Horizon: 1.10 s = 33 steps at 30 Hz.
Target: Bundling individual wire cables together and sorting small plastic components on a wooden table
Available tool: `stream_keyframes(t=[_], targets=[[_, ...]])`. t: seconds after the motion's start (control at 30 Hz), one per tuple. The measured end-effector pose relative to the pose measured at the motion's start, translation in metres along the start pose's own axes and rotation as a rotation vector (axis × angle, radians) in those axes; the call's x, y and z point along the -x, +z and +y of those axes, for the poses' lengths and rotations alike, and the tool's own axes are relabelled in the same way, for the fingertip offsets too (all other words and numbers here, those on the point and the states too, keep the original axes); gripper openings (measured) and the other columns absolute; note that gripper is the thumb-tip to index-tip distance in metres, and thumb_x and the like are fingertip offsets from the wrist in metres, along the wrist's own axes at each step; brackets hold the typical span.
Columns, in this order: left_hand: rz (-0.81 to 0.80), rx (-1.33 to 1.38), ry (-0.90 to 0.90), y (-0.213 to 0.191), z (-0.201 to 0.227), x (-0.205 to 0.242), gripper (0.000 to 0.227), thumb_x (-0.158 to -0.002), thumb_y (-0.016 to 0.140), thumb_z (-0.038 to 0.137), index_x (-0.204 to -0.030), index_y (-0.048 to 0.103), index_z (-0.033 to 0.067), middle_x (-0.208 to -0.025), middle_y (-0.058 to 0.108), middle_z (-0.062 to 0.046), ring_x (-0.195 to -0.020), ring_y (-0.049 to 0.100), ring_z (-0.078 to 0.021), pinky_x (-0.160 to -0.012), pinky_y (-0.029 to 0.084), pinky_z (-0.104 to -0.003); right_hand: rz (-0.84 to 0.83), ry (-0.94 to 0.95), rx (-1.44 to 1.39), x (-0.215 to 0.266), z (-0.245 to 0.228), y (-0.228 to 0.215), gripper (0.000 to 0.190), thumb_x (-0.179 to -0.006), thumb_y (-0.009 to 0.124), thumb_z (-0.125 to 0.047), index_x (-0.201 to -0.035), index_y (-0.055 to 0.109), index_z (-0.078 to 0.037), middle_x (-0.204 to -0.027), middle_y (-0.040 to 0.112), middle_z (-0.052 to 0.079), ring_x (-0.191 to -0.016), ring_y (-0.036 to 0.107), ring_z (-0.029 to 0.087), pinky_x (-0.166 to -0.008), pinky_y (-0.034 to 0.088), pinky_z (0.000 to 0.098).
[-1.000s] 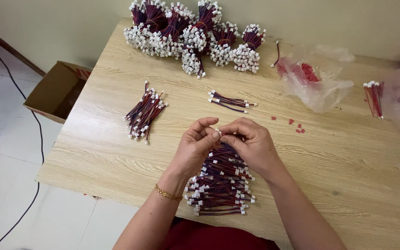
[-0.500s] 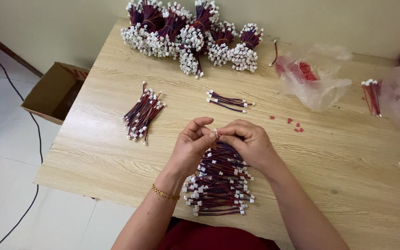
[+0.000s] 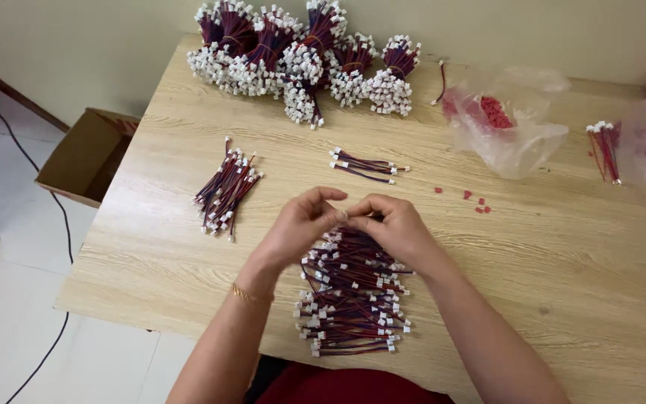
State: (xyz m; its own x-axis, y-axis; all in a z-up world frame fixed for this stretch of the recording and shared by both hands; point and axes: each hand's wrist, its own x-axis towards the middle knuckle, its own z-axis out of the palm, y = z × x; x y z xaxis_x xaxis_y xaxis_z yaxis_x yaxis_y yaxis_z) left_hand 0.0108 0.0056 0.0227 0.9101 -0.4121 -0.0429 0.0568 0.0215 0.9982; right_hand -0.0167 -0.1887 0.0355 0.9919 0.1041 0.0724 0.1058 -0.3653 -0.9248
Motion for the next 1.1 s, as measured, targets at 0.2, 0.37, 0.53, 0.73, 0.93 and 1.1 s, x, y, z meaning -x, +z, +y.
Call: stream_keyframes(t=[0.2, 0.37, 0.53, 0.73, 0.93, 1.1], targets=[[0.229, -0.912, 0.051, -0.027, -0.067, -0.092, 0.029, -0.086, 0.066, 0.018, -0.114, 0.069, 0.0224, -0.093, 0.071, -0.004, -0.087, 0.07, -0.0255, -0.078, 0.056, -0.04, -0.048, 0.026, 0.168, 0.007, 0.036, 0.009, 0.013, -0.089, 0.066, -0.008, -0.099, 0.075, -0.007, -0.092, 0.075, 0.014, -0.09, 0.071, 0.028, -0.083, 0.053, 0.0374], [0.278, -1.177, 0.322, -0.027, -0.094, -0.119, 0.021, -0.081, 0.071, 0.023, -0.101, 0.074, 0.0187, -0.09, 0.065, -0.009, -0.08, 0.068, -0.0318, -0.065, 0.057, -0.042, 0.275, 0.083, 0.308, 0.029, 0.096, -0.054, 0.016, -0.082, 0.071, -0.007, -0.096, 0.074, -0.012, -0.091, 0.072, 0.01, -0.093, 0.068, 0.028, -0.085, 0.052, 0.0381], [0.303, -1.234, 0.294, -0.028, -0.093, -0.117, 0.016, -0.079, 0.077, 0.031, -0.094, 0.075, 0.0243, -0.093, 0.065, -0.003, -0.087, 0.066, -0.0264, -0.071, 0.056, -0.037, 0.503, 0.229, 0.697, 0.047, 0.144, -0.131, 0.013, -0.084, 0.071, -0.014, -0.097, 0.074, -0.017, -0.091, 0.071, 0.007, -0.091, 0.067, 0.025, -0.082, 0.052, 0.0368], [0.3, -1.199, 0.39, -0.03, -0.098, -0.107, 0.015, -0.077, 0.078, 0.027, -0.089, 0.071, 0.0205, -0.084, 0.063, -0.001, -0.083, 0.066, -0.0229, -0.071, 0.056, -0.034, 0.377, 0.608, 0.747, 0.026, 0.099, -0.145, 0.023, -0.088, 0.067, -0.037, -0.089, 0.074, -0.015, -0.084, 0.073, 0.006, -0.091, 0.068, 0.028, -0.08, 0.051, 0.0401], [0.36, -0.857, 0.226, -0.022, -0.082, -0.083, 0.013, -0.076, 0.076, 0.021, -0.087, 0.069, 0.0201, -0.077, 0.069, -0.003, -0.079, 0.069, -0.0214, -0.069, 0.055, -0.035, 0.284, 0.737, 0.777, 0.013, 0.112, -0.144, 0.028, -0.079, 0.065, -0.044, -0.083, 0.076, -0.018, -0.086, 0.074, 0.01, -0.095, 0.068, 0.033, -0.079, 0.052, 0.0429], [0.346, -0.363, 0.146, -0.015, -0.059, -0.054, 0.018, -0.084, 0.069, 0.007, -0.101, 0.072, 0.0112, -0.085, 0.072, -0.014, -0.08, 0.069, -0.0215, -0.072, 0.055, -0.034, 0.451, 0.449, 0.467, 0.019, 0.079, -0.131, 0.022, -0.082, 0.074, -0.027, -0.092, 0.07, -0.007, -0.075, 0.069, 0.012, -0.079, 0.068, 0.027, -0.074, 0.053, 0.0395]])
